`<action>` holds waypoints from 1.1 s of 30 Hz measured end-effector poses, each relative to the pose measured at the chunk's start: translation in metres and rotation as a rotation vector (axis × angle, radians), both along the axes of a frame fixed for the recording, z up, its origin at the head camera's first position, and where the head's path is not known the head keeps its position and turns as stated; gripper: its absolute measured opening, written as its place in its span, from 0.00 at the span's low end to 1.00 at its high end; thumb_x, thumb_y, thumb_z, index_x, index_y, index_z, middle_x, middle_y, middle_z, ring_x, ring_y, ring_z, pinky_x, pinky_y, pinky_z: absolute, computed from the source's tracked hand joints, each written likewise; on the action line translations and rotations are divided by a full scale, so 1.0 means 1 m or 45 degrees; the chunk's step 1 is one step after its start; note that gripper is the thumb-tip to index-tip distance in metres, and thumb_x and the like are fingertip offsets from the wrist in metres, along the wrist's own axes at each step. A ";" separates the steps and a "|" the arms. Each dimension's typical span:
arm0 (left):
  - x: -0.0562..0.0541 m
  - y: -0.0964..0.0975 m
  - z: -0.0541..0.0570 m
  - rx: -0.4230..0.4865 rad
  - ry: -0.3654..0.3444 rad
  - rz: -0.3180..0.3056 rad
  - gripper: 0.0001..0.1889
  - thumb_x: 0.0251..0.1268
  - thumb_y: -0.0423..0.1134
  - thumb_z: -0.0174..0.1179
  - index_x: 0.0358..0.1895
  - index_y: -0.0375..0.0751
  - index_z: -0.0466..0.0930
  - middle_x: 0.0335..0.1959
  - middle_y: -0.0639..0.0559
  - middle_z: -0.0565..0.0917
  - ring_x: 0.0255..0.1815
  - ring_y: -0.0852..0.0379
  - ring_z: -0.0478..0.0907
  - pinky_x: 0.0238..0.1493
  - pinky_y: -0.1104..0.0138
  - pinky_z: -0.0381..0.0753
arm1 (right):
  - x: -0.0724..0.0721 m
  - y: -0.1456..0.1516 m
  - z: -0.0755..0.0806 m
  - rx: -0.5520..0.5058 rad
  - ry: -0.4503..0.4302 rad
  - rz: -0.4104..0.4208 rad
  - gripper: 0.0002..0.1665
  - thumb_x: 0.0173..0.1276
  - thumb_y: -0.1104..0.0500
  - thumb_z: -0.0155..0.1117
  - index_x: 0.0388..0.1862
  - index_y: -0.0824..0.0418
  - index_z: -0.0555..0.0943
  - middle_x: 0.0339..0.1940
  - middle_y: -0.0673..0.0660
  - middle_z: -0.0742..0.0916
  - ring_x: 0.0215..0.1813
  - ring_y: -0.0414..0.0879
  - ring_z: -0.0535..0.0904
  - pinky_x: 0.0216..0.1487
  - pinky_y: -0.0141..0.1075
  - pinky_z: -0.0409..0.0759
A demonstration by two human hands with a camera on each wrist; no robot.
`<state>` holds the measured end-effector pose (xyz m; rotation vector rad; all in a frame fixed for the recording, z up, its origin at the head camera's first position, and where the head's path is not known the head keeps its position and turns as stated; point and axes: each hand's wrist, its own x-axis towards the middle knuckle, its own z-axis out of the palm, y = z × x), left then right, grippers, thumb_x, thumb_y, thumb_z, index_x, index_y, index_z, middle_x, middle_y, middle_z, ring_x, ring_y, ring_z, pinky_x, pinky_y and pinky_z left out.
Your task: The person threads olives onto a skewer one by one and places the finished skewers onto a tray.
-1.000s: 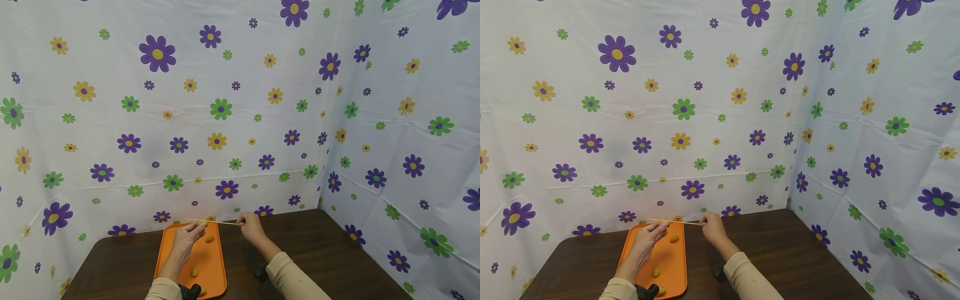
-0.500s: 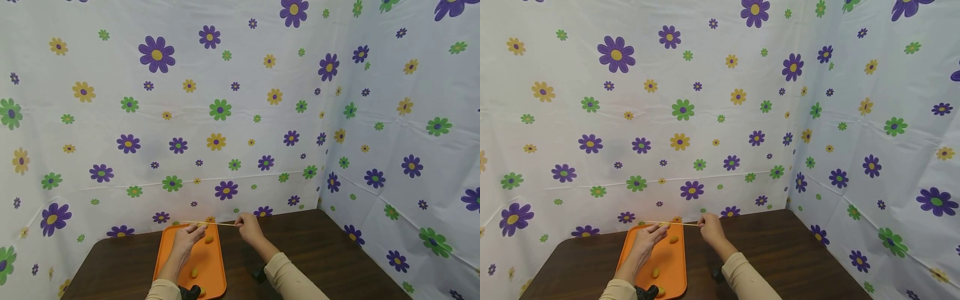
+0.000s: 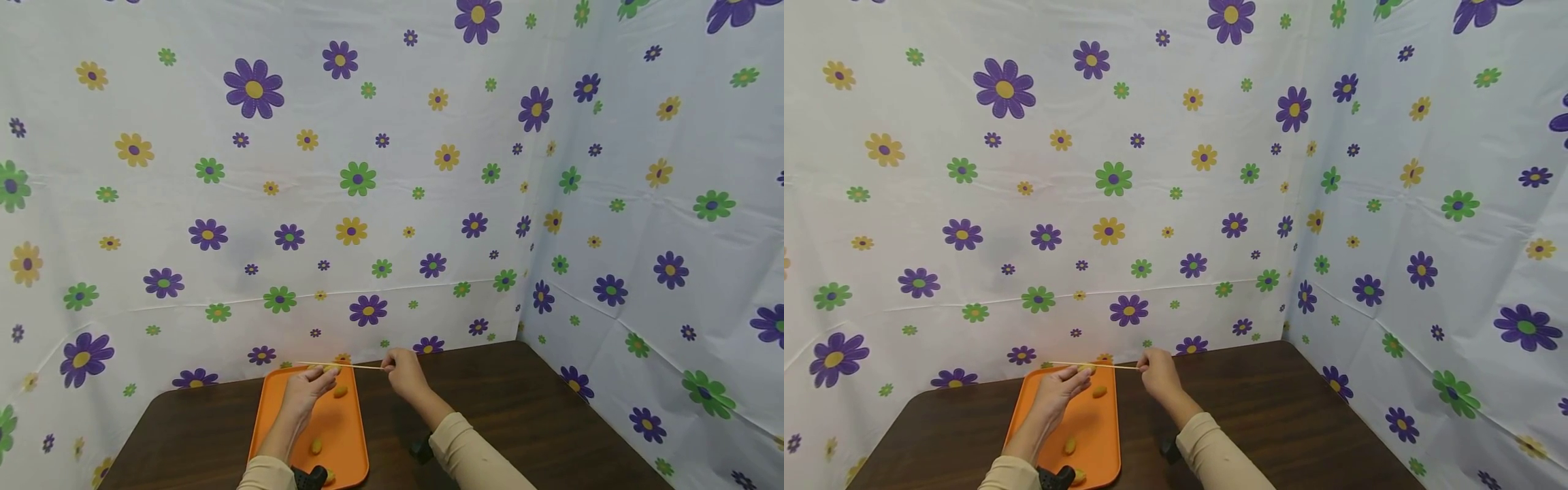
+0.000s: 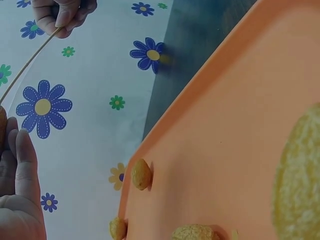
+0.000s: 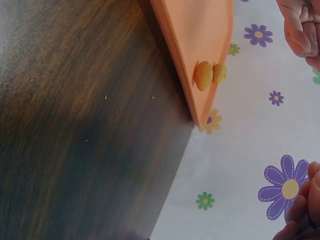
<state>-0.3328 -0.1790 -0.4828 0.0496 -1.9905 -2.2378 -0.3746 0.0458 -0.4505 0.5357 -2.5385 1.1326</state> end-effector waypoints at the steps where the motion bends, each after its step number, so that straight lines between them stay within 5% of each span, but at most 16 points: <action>1: 0.000 0.000 0.000 -0.012 0.002 -0.002 0.35 0.69 0.42 0.68 0.68 0.19 0.68 0.63 0.28 0.76 0.46 0.53 0.88 0.62 0.50 0.76 | 0.000 0.000 0.000 0.004 -0.002 -0.002 0.14 0.56 0.81 0.61 0.25 0.64 0.84 0.27 0.54 0.84 0.31 0.45 0.74 0.35 0.37 0.79; 10: -0.001 0.001 0.001 0.027 0.012 0.015 0.30 0.68 0.40 0.69 0.64 0.21 0.74 0.59 0.31 0.80 0.45 0.55 0.87 0.61 0.51 0.78 | 0.001 -0.005 0.000 0.023 -0.045 -0.001 0.13 0.59 0.80 0.62 0.27 0.64 0.84 0.29 0.55 0.85 0.32 0.46 0.76 0.37 0.41 0.82; 15: -0.003 0.004 0.003 0.230 0.009 0.030 0.22 0.69 0.38 0.67 0.59 0.25 0.79 0.51 0.41 0.85 0.44 0.57 0.86 0.54 0.62 0.84 | 0.001 -0.006 -0.001 -0.015 -0.045 0.037 0.12 0.61 0.78 0.64 0.28 0.63 0.84 0.31 0.56 0.86 0.35 0.47 0.77 0.41 0.43 0.83; 23: -0.004 0.012 0.002 0.537 -0.002 0.097 0.20 0.71 0.42 0.65 0.59 0.34 0.77 0.42 0.54 0.87 0.45 0.59 0.84 0.54 0.62 0.85 | 0.003 -0.011 -0.003 -0.070 -0.014 0.149 0.10 0.65 0.77 0.64 0.34 0.64 0.86 0.30 0.54 0.86 0.34 0.44 0.77 0.41 0.38 0.83; 33: -0.004 0.014 0.000 0.507 0.059 0.167 0.28 0.72 0.41 0.63 0.68 0.24 0.72 0.42 0.51 0.89 0.42 0.61 0.86 0.53 0.65 0.84 | 0.004 -0.013 -0.009 0.030 0.064 0.295 0.25 0.64 0.81 0.58 0.49 0.59 0.91 0.39 0.55 0.87 0.42 0.48 0.82 0.50 0.41 0.85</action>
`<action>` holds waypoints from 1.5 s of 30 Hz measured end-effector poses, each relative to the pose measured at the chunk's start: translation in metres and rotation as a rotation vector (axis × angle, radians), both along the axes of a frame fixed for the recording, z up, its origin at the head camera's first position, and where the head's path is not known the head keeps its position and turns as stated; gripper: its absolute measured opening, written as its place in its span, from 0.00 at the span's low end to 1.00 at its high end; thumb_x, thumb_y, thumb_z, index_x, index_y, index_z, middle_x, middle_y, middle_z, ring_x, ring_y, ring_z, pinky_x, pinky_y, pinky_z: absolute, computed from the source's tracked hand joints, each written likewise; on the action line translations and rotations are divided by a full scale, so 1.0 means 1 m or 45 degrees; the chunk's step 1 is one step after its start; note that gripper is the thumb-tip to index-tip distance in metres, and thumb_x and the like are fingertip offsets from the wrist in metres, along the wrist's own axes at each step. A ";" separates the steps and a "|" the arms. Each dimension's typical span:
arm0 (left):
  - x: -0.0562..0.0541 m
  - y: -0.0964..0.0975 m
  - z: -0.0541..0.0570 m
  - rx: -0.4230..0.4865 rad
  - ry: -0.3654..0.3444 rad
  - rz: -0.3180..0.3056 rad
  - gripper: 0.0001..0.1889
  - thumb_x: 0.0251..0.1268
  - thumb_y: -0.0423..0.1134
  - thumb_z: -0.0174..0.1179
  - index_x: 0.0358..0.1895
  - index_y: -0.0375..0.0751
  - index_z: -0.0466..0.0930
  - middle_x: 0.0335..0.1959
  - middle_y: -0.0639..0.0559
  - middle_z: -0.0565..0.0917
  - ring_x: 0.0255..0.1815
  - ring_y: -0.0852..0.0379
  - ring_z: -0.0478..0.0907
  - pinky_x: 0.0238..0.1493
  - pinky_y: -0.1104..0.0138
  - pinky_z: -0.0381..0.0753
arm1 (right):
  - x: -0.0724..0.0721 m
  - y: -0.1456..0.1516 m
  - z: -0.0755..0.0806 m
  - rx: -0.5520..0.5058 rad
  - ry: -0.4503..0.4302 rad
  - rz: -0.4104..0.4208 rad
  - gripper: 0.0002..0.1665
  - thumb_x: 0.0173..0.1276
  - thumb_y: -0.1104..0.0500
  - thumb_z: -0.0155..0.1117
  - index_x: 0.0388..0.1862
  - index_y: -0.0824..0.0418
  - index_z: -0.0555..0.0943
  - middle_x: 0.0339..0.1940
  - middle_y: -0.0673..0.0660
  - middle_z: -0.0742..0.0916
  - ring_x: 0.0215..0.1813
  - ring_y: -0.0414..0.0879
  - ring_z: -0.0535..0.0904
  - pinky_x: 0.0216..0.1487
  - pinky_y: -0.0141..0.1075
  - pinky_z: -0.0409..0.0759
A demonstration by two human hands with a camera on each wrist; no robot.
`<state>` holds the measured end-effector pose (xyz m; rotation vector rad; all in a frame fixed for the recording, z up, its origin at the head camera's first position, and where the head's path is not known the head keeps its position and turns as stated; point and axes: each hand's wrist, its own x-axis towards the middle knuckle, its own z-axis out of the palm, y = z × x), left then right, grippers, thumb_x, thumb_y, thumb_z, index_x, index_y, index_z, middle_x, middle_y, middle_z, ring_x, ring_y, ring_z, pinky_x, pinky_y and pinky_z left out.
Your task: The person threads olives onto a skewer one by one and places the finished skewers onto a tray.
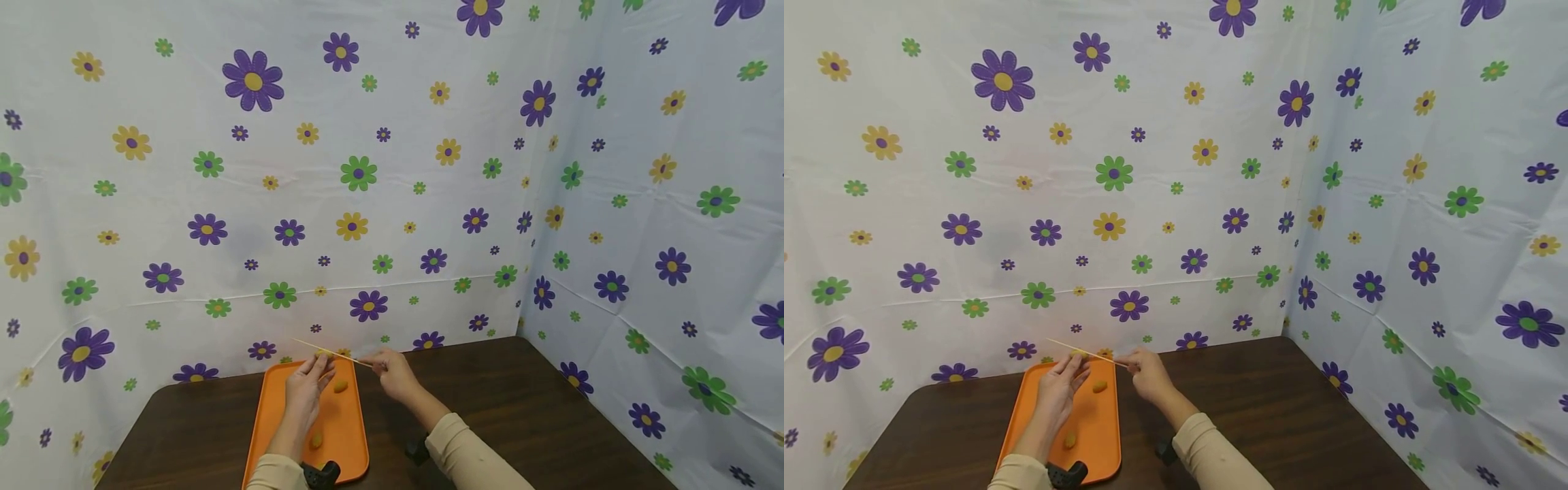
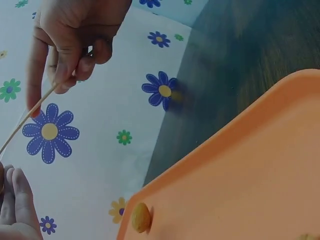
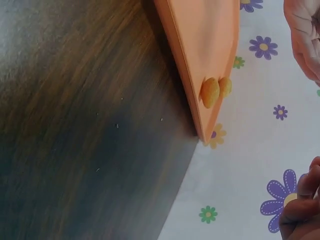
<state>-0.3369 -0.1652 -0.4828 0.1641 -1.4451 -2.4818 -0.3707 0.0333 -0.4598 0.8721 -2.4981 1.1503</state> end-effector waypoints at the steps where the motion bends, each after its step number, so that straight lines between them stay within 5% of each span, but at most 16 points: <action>1: 0.000 0.000 0.000 -0.026 0.003 0.012 0.28 0.71 0.41 0.64 0.67 0.24 0.73 0.42 0.50 0.89 0.42 0.61 0.86 0.52 0.66 0.85 | 0.000 0.000 0.000 0.012 -0.010 0.006 0.26 0.64 0.81 0.58 0.50 0.59 0.90 0.37 0.54 0.86 0.41 0.47 0.81 0.49 0.41 0.85; 9: 0.001 -0.004 -0.004 -0.186 -0.009 0.056 0.28 0.69 0.39 0.67 0.65 0.23 0.74 0.41 0.48 0.89 0.39 0.62 0.87 0.51 0.64 0.85 | 0.001 0.003 0.003 0.128 -0.102 0.005 0.33 0.59 0.83 0.55 0.52 0.57 0.90 0.29 0.47 0.77 0.31 0.39 0.68 0.32 0.29 0.74; 17: 0.005 -0.005 -0.005 -0.250 0.009 0.041 0.26 0.69 0.39 0.67 0.64 0.24 0.76 0.46 0.45 0.89 0.39 0.62 0.87 0.50 0.67 0.85 | 0.002 0.003 0.004 0.188 -0.151 -0.008 0.35 0.58 0.84 0.53 0.54 0.56 0.89 0.29 0.55 0.77 0.27 0.40 0.64 0.24 0.28 0.64; 22: 0.006 -0.006 -0.004 -0.303 0.019 0.033 0.25 0.70 0.40 0.66 0.62 0.25 0.78 0.48 0.43 0.88 0.40 0.62 0.87 0.51 0.66 0.85 | 0.002 0.002 0.005 0.208 -0.143 -0.022 0.35 0.58 0.83 0.52 0.55 0.55 0.89 0.27 0.51 0.74 0.26 0.40 0.62 0.23 0.29 0.61; 29: 0.008 -0.007 -0.001 -0.351 0.013 0.015 0.25 0.70 0.38 0.66 0.64 0.25 0.77 0.50 0.41 0.87 0.40 0.62 0.87 0.50 0.66 0.85 | 0.003 0.000 0.006 0.202 -0.184 -0.028 0.36 0.58 0.83 0.51 0.54 0.56 0.89 0.32 0.61 0.80 0.27 0.40 0.64 0.24 0.30 0.62; 45: 0.006 -0.006 -0.002 -0.555 -0.015 -0.005 0.25 0.70 0.47 0.66 0.61 0.30 0.81 0.46 0.41 0.88 0.44 0.56 0.88 0.56 0.57 0.82 | 0.003 -0.002 0.015 0.240 -0.237 -0.046 0.37 0.57 0.81 0.47 0.55 0.56 0.89 0.28 0.48 0.77 0.28 0.42 0.68 0.25 0.31 0.66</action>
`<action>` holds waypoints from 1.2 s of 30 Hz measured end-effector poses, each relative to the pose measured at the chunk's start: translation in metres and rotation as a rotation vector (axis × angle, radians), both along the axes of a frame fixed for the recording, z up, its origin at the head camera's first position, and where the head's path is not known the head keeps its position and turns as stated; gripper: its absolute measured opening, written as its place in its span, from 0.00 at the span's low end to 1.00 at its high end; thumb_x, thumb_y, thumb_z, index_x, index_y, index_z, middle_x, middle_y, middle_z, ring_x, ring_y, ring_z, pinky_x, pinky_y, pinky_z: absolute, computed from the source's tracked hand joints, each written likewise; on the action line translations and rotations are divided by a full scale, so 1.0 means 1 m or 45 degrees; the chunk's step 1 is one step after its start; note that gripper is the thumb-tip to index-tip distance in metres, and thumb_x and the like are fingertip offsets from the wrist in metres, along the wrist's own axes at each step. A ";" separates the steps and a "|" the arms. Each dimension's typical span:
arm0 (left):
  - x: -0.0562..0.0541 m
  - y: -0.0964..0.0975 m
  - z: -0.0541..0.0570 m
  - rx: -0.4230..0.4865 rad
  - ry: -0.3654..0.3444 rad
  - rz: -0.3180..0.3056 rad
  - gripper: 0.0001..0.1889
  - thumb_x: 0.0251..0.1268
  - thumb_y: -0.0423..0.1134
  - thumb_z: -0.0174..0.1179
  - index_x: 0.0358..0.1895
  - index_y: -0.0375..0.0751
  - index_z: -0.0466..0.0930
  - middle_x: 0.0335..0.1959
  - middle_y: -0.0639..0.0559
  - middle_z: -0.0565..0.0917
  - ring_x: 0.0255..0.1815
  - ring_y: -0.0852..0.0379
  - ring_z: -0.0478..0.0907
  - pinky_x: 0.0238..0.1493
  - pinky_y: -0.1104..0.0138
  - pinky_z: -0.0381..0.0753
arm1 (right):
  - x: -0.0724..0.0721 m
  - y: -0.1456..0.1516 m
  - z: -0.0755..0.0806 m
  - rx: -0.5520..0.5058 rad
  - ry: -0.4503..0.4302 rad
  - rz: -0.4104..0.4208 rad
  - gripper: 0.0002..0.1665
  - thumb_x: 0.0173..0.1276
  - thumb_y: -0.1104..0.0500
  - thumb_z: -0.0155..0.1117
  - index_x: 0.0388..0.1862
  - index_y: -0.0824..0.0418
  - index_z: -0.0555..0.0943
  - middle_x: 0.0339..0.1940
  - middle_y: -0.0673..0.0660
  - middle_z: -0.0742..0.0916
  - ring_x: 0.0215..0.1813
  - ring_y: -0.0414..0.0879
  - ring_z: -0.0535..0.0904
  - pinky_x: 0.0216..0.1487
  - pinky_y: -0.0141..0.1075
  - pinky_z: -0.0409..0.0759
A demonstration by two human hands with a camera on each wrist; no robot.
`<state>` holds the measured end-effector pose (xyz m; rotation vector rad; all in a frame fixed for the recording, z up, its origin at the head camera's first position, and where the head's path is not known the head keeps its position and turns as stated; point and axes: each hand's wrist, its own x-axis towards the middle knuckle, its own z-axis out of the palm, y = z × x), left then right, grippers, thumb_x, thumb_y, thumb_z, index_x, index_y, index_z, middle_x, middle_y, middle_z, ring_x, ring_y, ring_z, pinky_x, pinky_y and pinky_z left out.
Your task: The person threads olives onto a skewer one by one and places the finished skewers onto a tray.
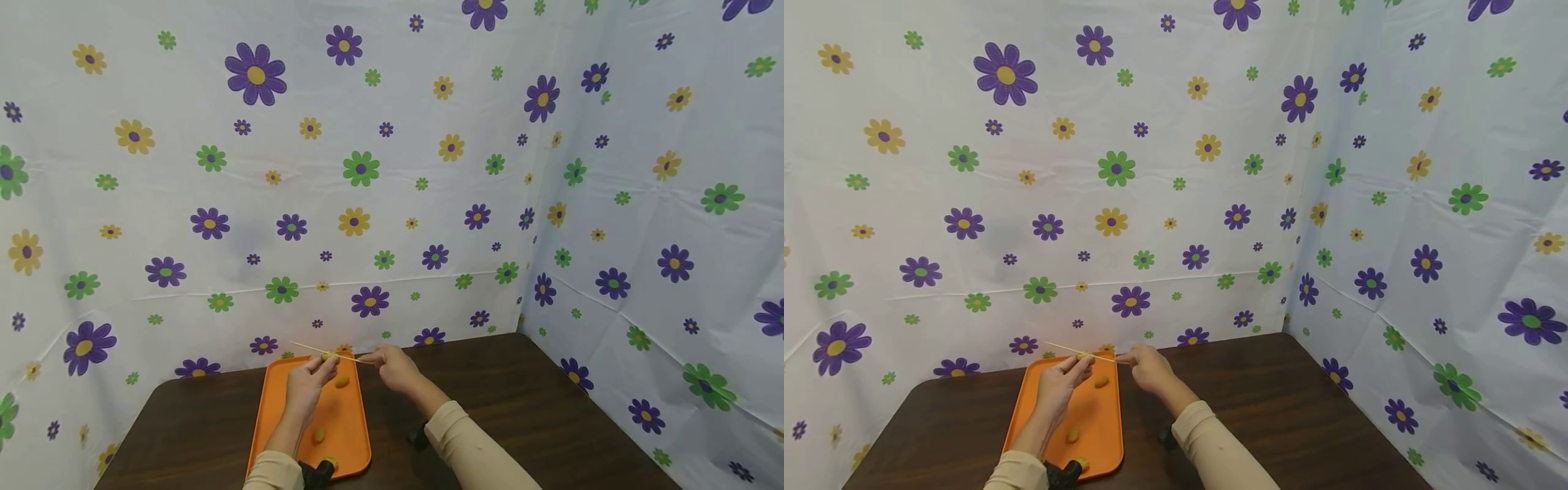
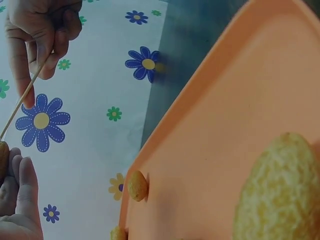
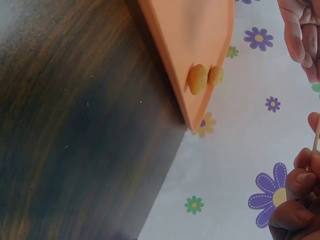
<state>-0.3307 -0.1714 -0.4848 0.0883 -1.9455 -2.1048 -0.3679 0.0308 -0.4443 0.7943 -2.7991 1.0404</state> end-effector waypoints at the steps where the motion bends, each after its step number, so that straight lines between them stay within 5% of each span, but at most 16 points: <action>1: 0.000 0.000 0.000 0.002 -0.002 -0.003 0.25 0.70 0.46 0.66 0.61 0.30 0.81 0.46 0.42 0.88 0.44 0.57 0.88 0.55 0.57 0.82 | 0.000 0.000 0.001 0.004 0.004 0.006 0.36 0.57 0.81 0.48 0.55 0.56 0.89 0.27 0.48 0.76 0.28 0.42 0.68 0.25 0.31 0.67; 10: -0.001 0.001 -0.003 0.034 -0.006 -0.041 0.23 0.74 0.40 0.63 0.62 0.25 0.78 0.50 0.40 0.87 0.43 0.59 0.87 0.51 0.63 0.85 | 0.003 -0.003 0.008 0.060 0.042 0.013 0.31 0.61 0.79 0.52 0.53 0.56 0.89 0.25 0.48 0.75 0.28 0.42 0.67 0.26 0.31 0.66; 17: 0.001 0.006 -0.005 0.009 -0.011 -0.035 0.23 0.71 0.44 0.65 0.60 0.29 0.81 0.50 0.38 0.87 0.45 0.56 0.88 0.53 0.62 0.84 | 0.001 -0.005 0.006 0.101 0.043 -0.008 0.30 0.62 0.79 0.55 0.53 0.55 0.90 0.26 0.48 0.75 0.28 0.42 0.68 0.25 0.31 0.68; 29: 0.001 0.005 -0.003 0.038 -0.018 -0.026 0.24 0.70 0.46 0.66 0.60 0.30 0.81 0.50 0.40 0.87 0.46 0.54 0.87 0.51 0.64 0.85 | 0.001 -0.003 0.005 0.040 0.010 0.052 0.38 0.60 0.83 0.52 0.60 0.53 0.86 0.33 0.49 0.81 0.36 0.43 0.75 0.34 0.33 0.79; 36: 0.003 0.006 -0.005 0.168 -0.022 -0.007 0.24 0.68 0.46 0.68 0.59 0.30 0.82 0.50 0.39 0.87 0.46 0.56 0.87 0.50 0.66 0.85 | 0.001 0.006 -0.003 -0.107 0.190 0.066 0.08 0.72 0.71 0.63 0.44 0.63 0.86 0.38 0.53 0.87 0.38 0.43 0.81 0.45 0.38 0.85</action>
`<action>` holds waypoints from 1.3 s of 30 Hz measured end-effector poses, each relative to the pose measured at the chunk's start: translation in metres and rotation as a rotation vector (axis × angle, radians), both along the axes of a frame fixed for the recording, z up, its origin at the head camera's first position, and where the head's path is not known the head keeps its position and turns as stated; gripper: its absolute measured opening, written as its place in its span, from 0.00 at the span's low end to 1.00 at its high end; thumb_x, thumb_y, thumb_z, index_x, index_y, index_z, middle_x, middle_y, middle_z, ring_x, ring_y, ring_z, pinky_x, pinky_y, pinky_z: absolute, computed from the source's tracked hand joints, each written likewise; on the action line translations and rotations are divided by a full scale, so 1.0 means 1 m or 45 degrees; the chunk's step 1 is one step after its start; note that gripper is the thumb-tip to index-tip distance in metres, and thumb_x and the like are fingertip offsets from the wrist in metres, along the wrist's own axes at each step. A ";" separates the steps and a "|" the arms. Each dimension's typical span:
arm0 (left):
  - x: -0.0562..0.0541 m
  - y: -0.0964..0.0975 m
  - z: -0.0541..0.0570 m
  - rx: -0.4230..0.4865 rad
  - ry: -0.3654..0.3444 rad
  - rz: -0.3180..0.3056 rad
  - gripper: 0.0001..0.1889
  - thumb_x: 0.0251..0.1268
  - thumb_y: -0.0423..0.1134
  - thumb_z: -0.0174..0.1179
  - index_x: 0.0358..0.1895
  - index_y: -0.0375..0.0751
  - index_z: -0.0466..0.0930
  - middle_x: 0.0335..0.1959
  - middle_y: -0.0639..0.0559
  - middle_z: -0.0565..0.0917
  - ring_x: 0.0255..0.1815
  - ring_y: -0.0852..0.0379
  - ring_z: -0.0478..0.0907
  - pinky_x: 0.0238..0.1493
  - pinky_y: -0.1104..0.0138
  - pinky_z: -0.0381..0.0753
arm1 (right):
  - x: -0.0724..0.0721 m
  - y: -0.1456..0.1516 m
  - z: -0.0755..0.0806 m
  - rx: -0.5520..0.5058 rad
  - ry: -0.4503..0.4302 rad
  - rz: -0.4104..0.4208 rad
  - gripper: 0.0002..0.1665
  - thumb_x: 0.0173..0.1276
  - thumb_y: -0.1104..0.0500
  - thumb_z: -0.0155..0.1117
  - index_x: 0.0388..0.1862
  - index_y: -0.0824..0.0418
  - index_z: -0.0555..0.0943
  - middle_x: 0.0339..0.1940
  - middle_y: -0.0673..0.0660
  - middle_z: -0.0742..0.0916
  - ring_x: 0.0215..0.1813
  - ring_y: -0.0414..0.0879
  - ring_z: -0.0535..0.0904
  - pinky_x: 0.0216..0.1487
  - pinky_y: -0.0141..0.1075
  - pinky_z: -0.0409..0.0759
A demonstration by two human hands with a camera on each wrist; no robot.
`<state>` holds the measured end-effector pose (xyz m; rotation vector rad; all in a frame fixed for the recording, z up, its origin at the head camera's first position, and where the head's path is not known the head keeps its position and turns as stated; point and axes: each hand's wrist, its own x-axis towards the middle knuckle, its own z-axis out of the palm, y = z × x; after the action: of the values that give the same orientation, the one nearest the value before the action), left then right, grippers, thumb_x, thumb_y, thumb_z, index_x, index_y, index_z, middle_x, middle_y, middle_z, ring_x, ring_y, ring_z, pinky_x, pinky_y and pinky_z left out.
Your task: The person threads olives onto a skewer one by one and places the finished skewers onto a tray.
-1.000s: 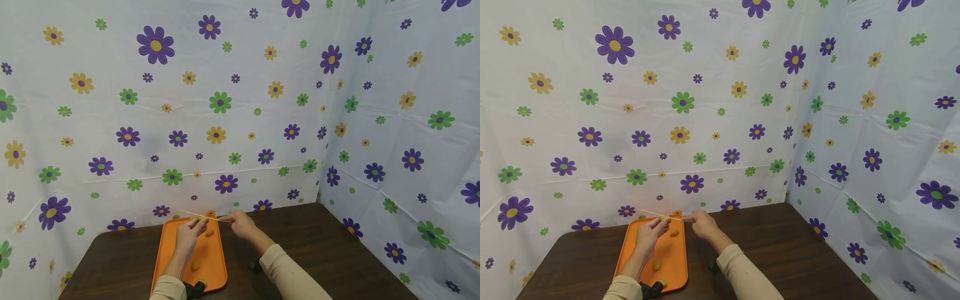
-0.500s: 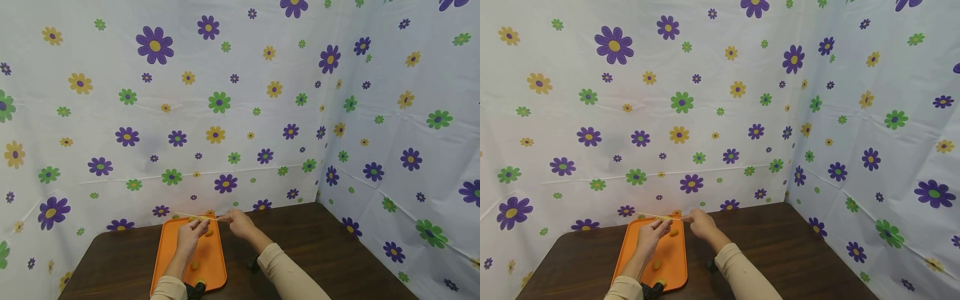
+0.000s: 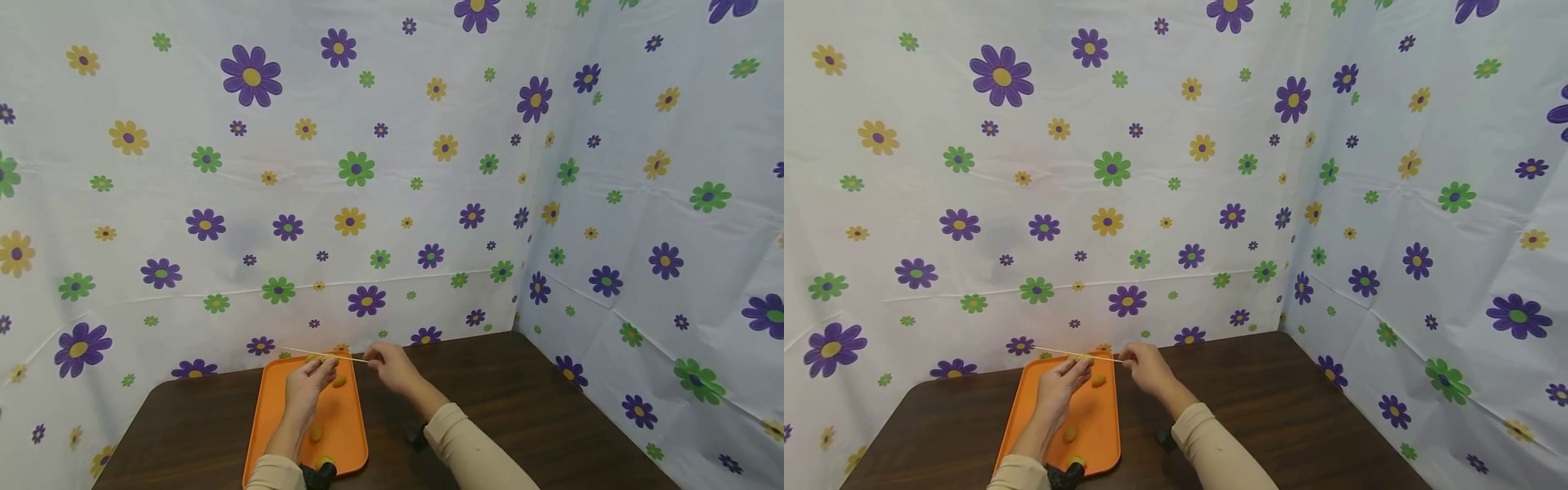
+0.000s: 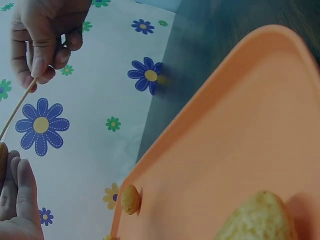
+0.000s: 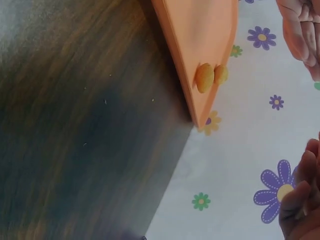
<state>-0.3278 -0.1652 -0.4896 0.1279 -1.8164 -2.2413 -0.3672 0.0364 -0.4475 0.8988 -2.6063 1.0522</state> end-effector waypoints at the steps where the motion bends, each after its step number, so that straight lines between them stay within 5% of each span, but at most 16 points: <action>1: 0.000 0.000 0.000 0.005 0.002 -0.001 0.25 0.68 0.46 0.68 0.59 0.30 0.82 0.50 0.39 0.87 0.45 0.56 0.87 0.50 0.66 0.85 | 0.000 0.001 0.000 -0.018 0.011 -0.009 0.07 0.72 0.71 0.63 0.43 0.63 0.86 0.37 0.53 0.87 0.37 0.43 0.81 0.43 0.38 0.85; 7: -0.001 0.003 0.004 -0.089 -0.022 0.001 0.24 0.69 0.46 0.67 0.59 0.31 0.83 0.49 0.40 0.88 0.44 0.55 0.87 0.50 0.66 0.85 | 0.003 -0.001 0.002 -0.052 0.107 -0.085 0.10 0.66 0.74 0.64 0.36 0.63 0.87 0.34 0.54 0.88 0.37 0.45 0.83 0.43 0.40 0.85; 14: -0.001 0.003 0.007 -0.186 0.005 -0.021 0.21 0.72 0.44 0.65 0.58 0.31 0.83 0.50 0.40 0.87 0.46 0.52 0.87 0.51 0.63 0.85 | 0.003 -0.003 0.006 -0.058 0.085 -0.133 0.09 0.66 0.74 0.64 0.36 0.64 0.88 0.32 0.53 0.88 0.37 0.47 0.83 0.41 0.40 0.85; 28: -0.002 0.009 0.009 -0.186 0.016 -0.077 0.21 0.72 0.39 0.64 0.58 0.24 0.81 0.46 0.36 0.88 0.42 0.53 0.88 0.54 0.52 0.83 | 0.003 -0.010 0.006 -0.062 0.064 -0.132 0.09 0.64 0.75 0.65 0.33 0.64 0.87 0.31 0.53 0.87 0.33 0.44 0.80 0.38 0.38 0.83; 39: -0.001 0.015 0.006 -0.236 0.004 -0.082 0.19 0.73 0.39 0.63 0.56 0.26 0.83 0.48 0.33 0.87 0.43 0.50 0.88 0.51 0.59 0.86 | 0.003 -0.012 0.001 -0.095 0.013 -0.128 0.08 0.66 0.74 0.64 0.35 0.66 0.87 0.33 0.55 0.87 0.33 0.44 0.79 0.38 0.38 0.84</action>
<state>-0.3290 -0.1506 -0.4838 0.0322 -2.0422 -2.0988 -0.3646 0.0239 -0.4466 0.7464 -2.5557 1.1074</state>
